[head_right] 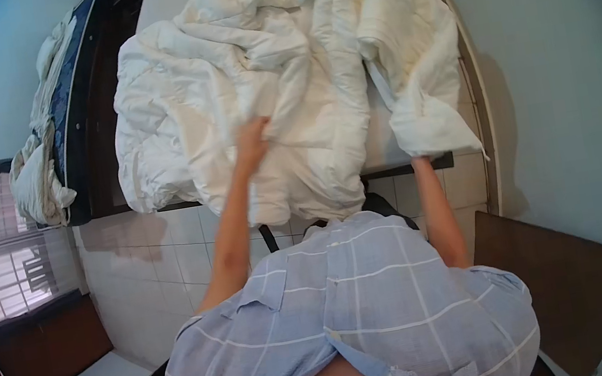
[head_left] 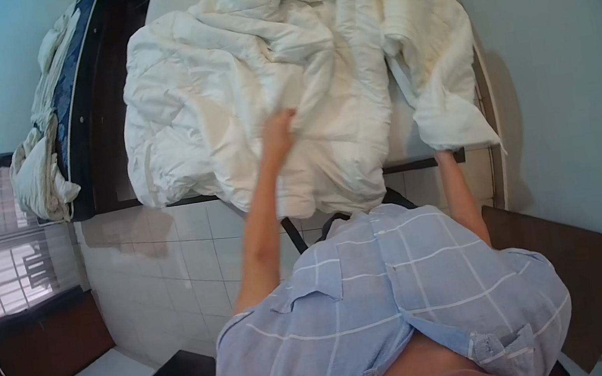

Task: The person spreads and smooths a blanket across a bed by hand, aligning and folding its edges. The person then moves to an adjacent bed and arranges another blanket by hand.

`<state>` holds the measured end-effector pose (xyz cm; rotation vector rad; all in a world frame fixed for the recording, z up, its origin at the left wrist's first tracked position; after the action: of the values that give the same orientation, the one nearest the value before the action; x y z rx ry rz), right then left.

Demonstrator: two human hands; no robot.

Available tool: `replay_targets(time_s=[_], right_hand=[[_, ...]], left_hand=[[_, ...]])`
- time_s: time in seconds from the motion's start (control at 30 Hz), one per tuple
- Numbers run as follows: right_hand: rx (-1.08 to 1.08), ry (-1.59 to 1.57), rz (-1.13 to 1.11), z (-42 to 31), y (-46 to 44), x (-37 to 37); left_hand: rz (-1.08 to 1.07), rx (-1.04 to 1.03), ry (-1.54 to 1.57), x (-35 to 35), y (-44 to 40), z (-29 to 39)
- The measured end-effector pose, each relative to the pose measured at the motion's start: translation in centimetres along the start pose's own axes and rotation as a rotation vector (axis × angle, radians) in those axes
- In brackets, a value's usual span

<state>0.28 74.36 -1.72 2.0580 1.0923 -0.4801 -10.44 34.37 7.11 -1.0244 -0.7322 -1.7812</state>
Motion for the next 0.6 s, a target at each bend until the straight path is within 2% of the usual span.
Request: replay_targets(time_s=[0.03, 0.07, 0.13, 0.17, 0.23, 0.3, 0.33, 0.4, 0.43, 0.47, 0.5, 0.53, 0.57, 0.6], right_hand=[[0.026, 0.002, 0.014, -1.2, 0.4, 0.3], [0.058, 0.000, 0.023, -2.7, 0.7, 0.8], [0.143, -0.006, 0.054, -7.0, 1.7, 3.3], [0.185, -0.015, 0.059, -9.1, 2.3, 4.9], [0.230, -0.055, -0.005, -12.1, 3.2, 8.0], [0.240, -0.100, -0.146, -13.1, 3.6, 11.7], [0.207, -0.046, -0.095, -12.1, 3.5, 13.6], [0.148, 0.072, -0.012, -10.2, 3.4, 16.6], [0.144, 0.086, 0.016, -9.5, 3.6, 16.7], [0.131, 0.109, 0.035, -8.5, 3.6, 15.8], [0.117, 0.131, 0.054, -7.5, 3.8, 14.8], [0.099, 0.136, 0.070, -6.7, 3.5, 13.9], [0.087, 0.147, 0.063, -6.2, 3.1, 12.9], [0.080, 0.158, 0.061, -6.0, 2.5, 12.1]], left_hand=[[0.053, -0.139, 0.027, 2.7, 0.3, 0.5], [0.052, -0.136, 0.093, 5.2, 0.6, -0.8], [0.169, -0.136, -0.059, 13.6, 3.1, -2.3], [0.225, -0.077, -0.157, 18.6, 4.2, -2.6], [0.426, 0.142, -0.136, 28.2, 7.3, -1.7], [0.537, 0.233, -0.473, 33.0, 8.6, -4.1], [0.481, 0.426, -0.561, 33.1, 8.5, -5.2], [0.377, 0.823, -0.712, 32.0, 9.5, -6.8], [0.285, 0.878, -0.661, 29.8, 8.9, -6.0], [0.296, 0.645, -0.619, 26.1, 7.3, -6.0], [0.297, 0.308, -0.468, 20.9, 4.9, -7.1], [0.095, 0.488, -0.319, 15.3, 3.3, -4.8], [0.191, 0.147, -0.100, 8.5, 1.4, -3.1], [0.281, 0.010, -0.180, 0.0, 0.4, -1.0]])
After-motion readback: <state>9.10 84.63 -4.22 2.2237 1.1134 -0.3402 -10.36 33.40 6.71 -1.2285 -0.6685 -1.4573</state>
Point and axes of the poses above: each hand's wrist, its own y-axis away from the middle knuckle, its own x-axis out of the back of the hand, z = x × y, the point moved 10 cm from there along -y, towards the middle knuckle, and after that the axes turned 11 degrees about -z, right-handed, at the moved point
